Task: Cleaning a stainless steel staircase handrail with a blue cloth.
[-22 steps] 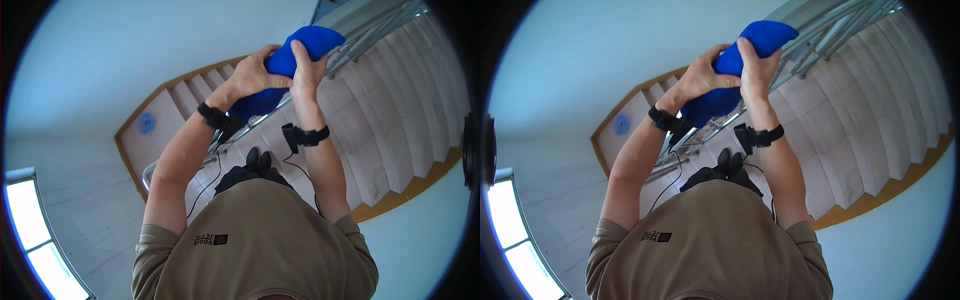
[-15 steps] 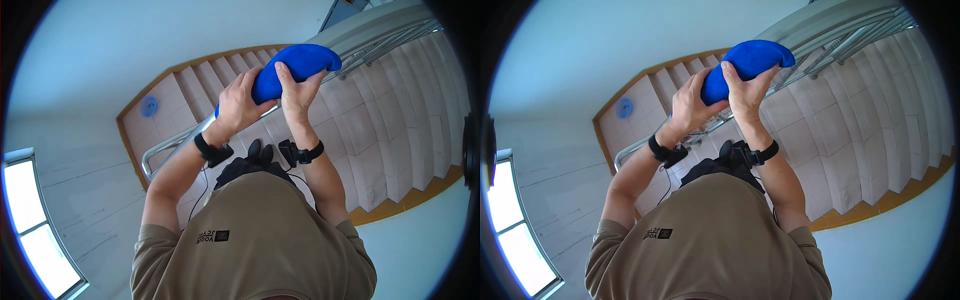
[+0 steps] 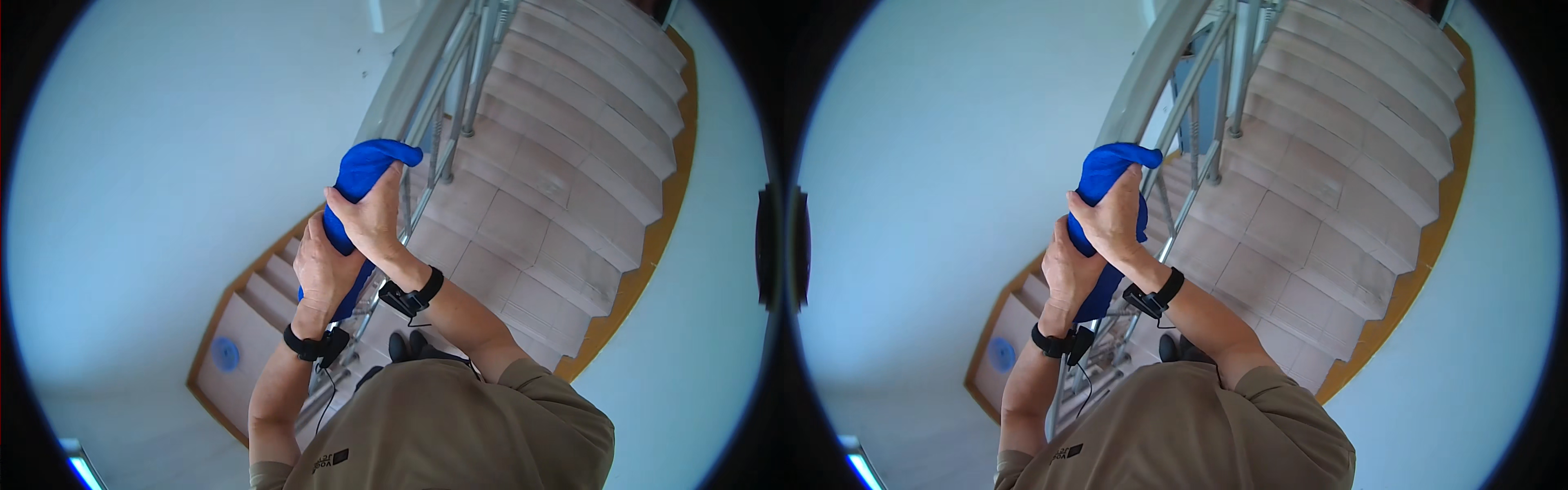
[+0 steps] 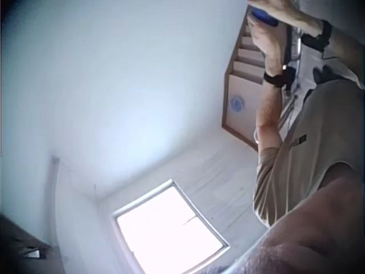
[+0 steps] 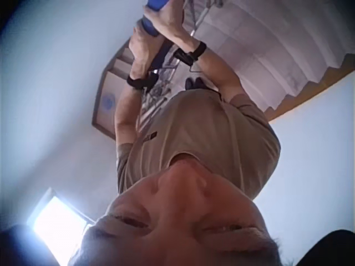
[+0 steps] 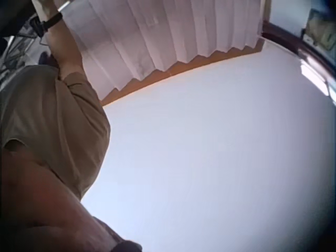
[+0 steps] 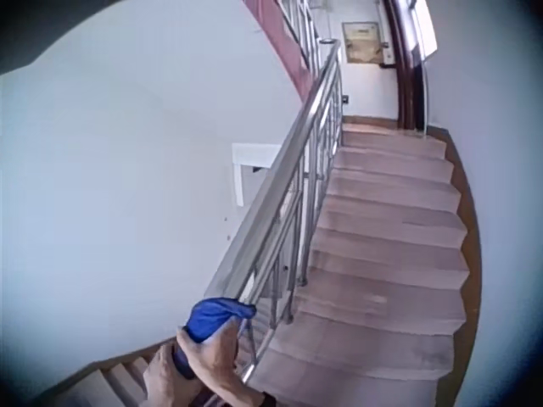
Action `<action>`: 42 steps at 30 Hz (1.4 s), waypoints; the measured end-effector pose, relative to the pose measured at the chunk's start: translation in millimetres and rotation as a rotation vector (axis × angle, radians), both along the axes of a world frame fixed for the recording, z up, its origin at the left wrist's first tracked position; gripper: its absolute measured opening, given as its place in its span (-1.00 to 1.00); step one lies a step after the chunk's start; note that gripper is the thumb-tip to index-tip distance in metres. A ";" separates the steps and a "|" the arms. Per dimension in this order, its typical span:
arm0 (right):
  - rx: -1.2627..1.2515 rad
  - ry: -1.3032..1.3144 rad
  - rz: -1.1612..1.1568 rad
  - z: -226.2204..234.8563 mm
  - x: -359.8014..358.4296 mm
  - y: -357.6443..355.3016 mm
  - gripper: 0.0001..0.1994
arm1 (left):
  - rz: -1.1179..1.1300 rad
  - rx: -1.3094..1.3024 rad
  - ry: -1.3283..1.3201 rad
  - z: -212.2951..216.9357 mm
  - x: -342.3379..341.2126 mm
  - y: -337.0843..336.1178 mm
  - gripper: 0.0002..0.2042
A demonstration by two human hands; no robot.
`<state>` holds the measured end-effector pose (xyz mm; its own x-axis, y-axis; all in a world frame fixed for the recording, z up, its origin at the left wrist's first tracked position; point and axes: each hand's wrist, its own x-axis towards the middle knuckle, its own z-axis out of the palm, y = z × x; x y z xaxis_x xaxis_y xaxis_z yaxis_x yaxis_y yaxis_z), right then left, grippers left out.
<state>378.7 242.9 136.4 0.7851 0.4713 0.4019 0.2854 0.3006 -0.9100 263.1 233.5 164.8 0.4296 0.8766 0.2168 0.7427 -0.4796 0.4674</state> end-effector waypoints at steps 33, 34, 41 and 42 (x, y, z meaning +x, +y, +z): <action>0.325 0.324 0.270 37.1 79.6 10.3 -0.47 | -0.310 0.659 0.055 22.3 82.4 2.1 -0.07; 0.173 0.218 0.143 40.3 66.7 5.9 -0.38 | -0.326 0.590 0.020 23.7 66.6 -2.6 -0.04; -0.326 -0.430 -0.254 54.7 53.0 5.2 -0.32 | -0.322 -0.023 -0.017 27.4 0.8 -2.2 -0.01; -0.422 -0.519 -0.239 58.8 62.9 8.6 -0.37 | -0.311 0.039 0.049 31.4 6.9 -4.5 0.02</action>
<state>441.6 251.5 195.3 0.6431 0.5079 0.5732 0.7278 -0.1726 -0.6637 270.0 229.0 196.2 0.6863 0.6934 0.2197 0.5791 -0.7036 0.4118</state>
